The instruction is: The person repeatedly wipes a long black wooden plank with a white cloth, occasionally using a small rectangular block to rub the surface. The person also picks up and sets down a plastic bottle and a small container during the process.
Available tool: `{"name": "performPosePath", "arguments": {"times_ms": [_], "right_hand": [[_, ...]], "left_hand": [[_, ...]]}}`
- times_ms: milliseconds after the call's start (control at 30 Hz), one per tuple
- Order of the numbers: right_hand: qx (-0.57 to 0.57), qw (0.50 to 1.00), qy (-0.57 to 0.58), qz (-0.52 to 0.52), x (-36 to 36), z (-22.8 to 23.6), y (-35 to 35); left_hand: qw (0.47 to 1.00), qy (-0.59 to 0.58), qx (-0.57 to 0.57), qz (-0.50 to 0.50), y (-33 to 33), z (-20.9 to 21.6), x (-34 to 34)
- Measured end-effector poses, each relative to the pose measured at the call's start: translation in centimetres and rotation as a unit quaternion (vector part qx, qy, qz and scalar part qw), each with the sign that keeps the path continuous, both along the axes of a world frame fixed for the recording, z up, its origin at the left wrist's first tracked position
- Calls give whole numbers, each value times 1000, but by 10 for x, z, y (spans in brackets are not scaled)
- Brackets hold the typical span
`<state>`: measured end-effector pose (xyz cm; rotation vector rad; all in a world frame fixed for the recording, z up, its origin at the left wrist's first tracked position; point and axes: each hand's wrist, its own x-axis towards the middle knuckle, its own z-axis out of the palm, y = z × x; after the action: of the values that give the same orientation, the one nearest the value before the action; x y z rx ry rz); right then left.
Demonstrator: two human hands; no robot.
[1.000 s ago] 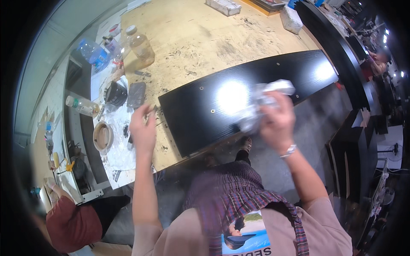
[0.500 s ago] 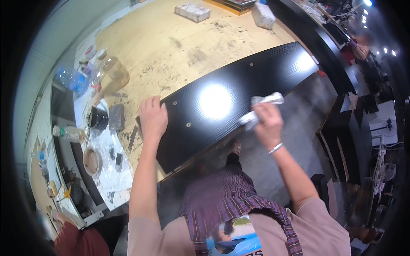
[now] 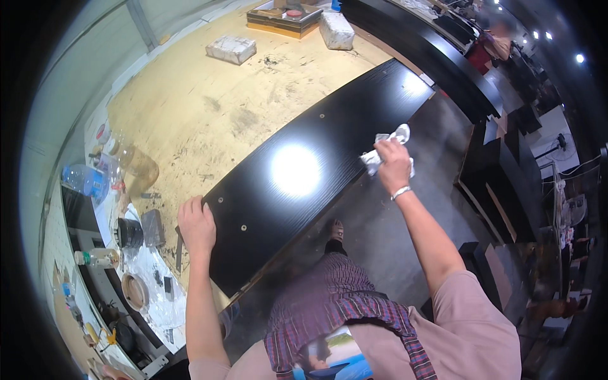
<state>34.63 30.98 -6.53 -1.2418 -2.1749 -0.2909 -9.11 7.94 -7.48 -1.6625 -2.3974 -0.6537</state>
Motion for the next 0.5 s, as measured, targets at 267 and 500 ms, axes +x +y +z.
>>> {"name": "performPosePath", "arguments": {"times_ms": [267,500], "right_hand": [[-55,950,0,307,-76,25,-76],[-7,996,4,90,85,-2,144]], "left_hand": [[1000,15,8,0,-2,-1,-2],[995,65,-37,61,-12,-9,-9]]}}
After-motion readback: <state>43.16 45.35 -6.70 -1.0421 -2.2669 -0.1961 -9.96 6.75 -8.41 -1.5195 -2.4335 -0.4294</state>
